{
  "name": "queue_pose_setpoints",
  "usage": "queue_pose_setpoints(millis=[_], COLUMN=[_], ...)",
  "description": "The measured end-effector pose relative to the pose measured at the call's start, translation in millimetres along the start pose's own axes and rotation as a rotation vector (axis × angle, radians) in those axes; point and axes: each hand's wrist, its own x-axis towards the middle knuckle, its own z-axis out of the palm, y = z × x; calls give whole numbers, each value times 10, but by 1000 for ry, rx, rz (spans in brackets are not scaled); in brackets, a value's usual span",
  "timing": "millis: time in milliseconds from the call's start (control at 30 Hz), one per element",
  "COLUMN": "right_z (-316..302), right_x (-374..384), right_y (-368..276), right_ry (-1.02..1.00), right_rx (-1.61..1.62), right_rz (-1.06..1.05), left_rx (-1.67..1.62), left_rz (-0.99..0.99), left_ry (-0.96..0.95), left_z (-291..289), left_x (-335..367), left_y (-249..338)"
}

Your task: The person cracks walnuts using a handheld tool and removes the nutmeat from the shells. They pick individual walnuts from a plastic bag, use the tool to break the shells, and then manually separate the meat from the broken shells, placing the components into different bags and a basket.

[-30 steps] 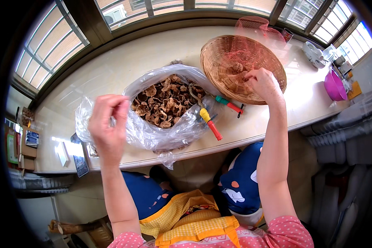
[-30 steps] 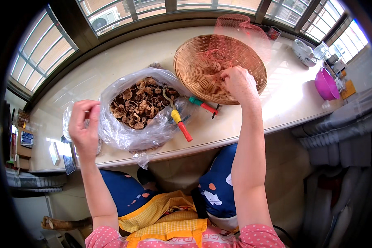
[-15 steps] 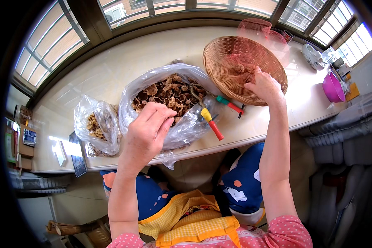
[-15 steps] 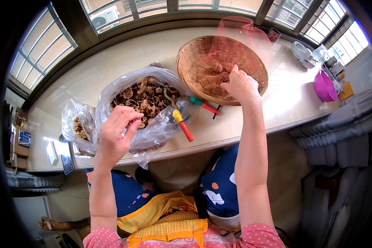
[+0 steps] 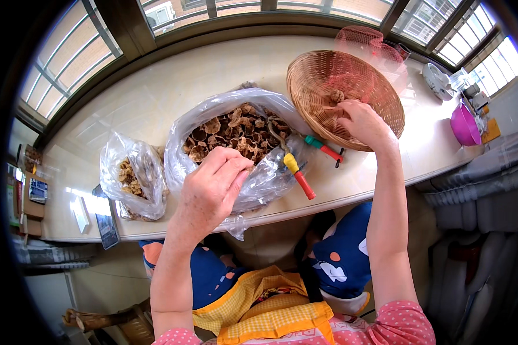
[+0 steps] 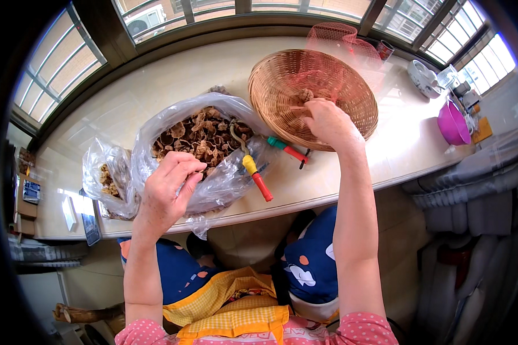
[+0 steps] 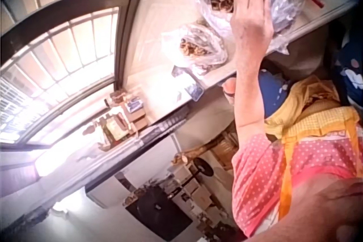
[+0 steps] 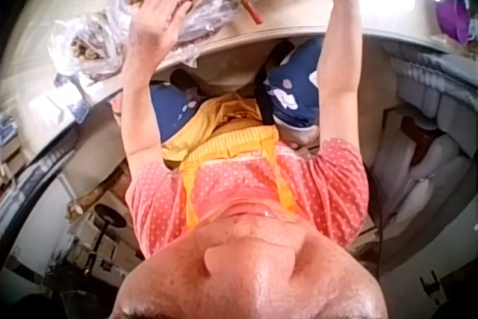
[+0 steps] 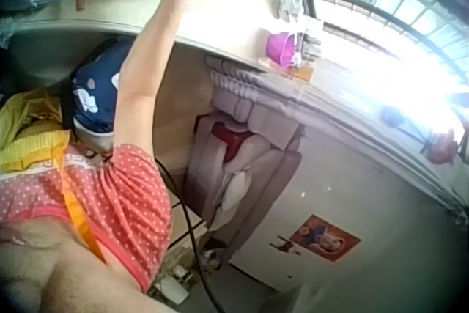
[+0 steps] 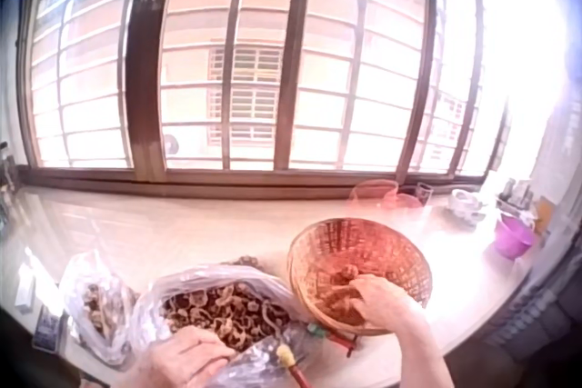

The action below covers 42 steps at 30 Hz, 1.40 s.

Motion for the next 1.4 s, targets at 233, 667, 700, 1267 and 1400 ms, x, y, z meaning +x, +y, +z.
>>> queue_pose_setpoints(millis=[233, 667, 700, 1267, 1400], right_z=[-26, -77, -83, 176, 264], right_x=[16, -13, -29, -427, -423], right_y=[79, 51, 25, -1202, -1307], right_ry=[76, 10, 6, -14, -6], right_rx=[-161, -93, -89, 1032, 1011], right_rz=[234, 225, 219, -323, -298], left_rx=[11, 90, 95, -367, -936], left_rz=[9, 20, 14, -332, -425], left_ry=[-9, -6, -7, -33, 39], left_z=[2, -18, -18, 26, 136], left_x=[0, -25, -28, 47, 48], left_y=[-9, -89, -91, -124, -82])
